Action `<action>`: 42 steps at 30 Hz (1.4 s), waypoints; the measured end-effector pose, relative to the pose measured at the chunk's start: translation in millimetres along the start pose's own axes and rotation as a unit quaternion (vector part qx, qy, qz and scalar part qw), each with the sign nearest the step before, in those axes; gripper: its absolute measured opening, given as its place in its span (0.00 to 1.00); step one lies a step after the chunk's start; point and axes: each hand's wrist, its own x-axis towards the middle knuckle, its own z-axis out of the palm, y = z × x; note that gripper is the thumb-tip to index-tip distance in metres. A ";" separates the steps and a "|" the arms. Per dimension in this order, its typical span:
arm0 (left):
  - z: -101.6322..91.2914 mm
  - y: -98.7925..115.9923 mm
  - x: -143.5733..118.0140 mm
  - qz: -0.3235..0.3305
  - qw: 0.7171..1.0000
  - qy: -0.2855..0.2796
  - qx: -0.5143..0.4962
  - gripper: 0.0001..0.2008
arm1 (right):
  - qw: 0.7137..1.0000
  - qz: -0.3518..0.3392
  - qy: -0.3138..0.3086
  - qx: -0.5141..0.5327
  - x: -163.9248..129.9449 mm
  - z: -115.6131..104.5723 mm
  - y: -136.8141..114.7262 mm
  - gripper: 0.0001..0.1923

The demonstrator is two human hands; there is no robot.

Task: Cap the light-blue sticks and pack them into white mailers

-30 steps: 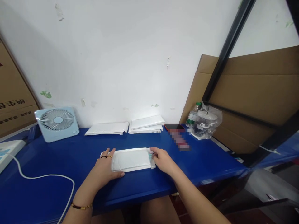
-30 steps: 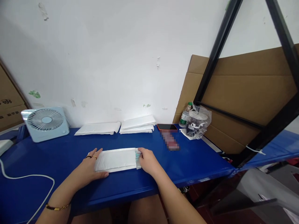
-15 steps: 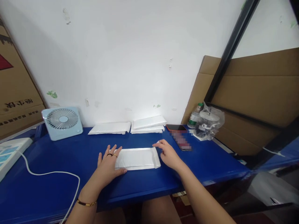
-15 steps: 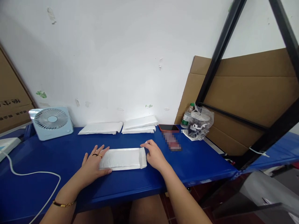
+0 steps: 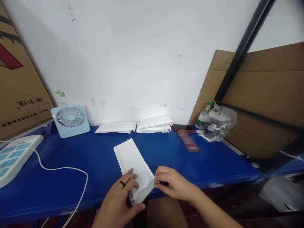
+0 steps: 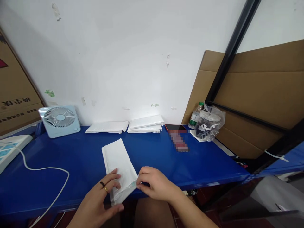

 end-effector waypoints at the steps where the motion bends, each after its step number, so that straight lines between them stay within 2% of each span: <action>1: 0.1 0.3 -2.2 -0.005 1.000 0.002 0.004 0.10 | 1.000 0.011 0.012 0.010 2.4 2.2 -1.9 0.05; 6: 1.8 4.9 2.2 -0.015 0.999 0.023 0.039 0.09 | 0.992 0.084 0.090 0.012 23.6 15.9 1.3 0.04; 9: 4.0 9.9 8.0 -0.058 0.996 0.042 0.046 0.11 | 0.987 0.099 0.125 -0.037 27.7 24.8 5.3 0.04; 12: 4.0 13.7 13.7 -0.089 0.994 0.045 0.033 0.12 | 0.978 0.024 0.162 -0.131 21.4 30.3 3.5 0.06; 14: 2.5 13.8 17.4 -0.100 0.994 0.044 0.021 0.11 | 0.970 -0.061 0.135 -0.192 15.9 34.2 -0.9 0.10; 16: 0.2 11.6 21.4 -0.114 0.992 0.047 0.003 0.09 | 0.963 -0.115 0.097 -0.224 12.6 39.1 -5.8 0.15; 20: -3.0 3.8 31.1 -0.133 0.989 0.049 -0.033 0.09 | 0.961 -0.114 0.086 -0.236 14.5 46.4 -9.2 0.21; 24: -3.1 1.6 46.2 -0.136 0.989 0.038 -0.044 0.08 | 0.957 -0.079 0.114 -0.256 19.8 44.1 -3.0 0.17; 27: -7.0 7.7 59.1 -0.127 0.989 0.025 -0.073 0.10 | 0.946 -0.084 0.133 -0.283 23.2 35.5 2.5 0.15; 29: -13.4 12.7 65.1 -0.100 0.986 0.048 -0.121 0.11 | 0.946 -0.082 0.155 -0.274 27.8 23.7 5.8 0.14; 30: -17.4 14.0 66.5 -0.083 0.982 0.084 -0.148 0.11 | 0.950 -0.069 0.172 -0.253 32.1 15.7 7.8 0.14; 33: -27.7 9.1 64.3 -0.059 0.945 0.255 -0.195 0.17 | 0.958 0.031 0.263 -0.114 58.8 -12.5 19.4 0.12; 34: -29.4 4.4 62.1 -0.064 0.929 0.306 -0.199 0.18 | 0.945 0.082 0.313 -0.048 73.7 -20.8 25.6 0.13; 36: -29.1 -8.0 57.7 -0.085 0.903 0.367 -0.206 0.18 | 0.921 0.139 0.347 0.111 112.6 -31.3 40.9 0.16; 38: -25.5 -20.4 54.9 -0.102 0.896 0.375 -0.214 0.17 | 0.889 0.178 0.336 0.256 160.1 -31.2 57.0 0.17; 39: -23.3 -25.4 54.4 -0.107 0.898 0.367 -0.217 0.17 | 0.877 0.214 0.323 0.284 184.6 -27.6 64.1 0.18; 42: -18.3 -34.4 55.5 -0.105 0.907 0.342 -0.223 0.17 | 0.878 0.255 0.315 0.253 248.0 -11.5 79.7 0.15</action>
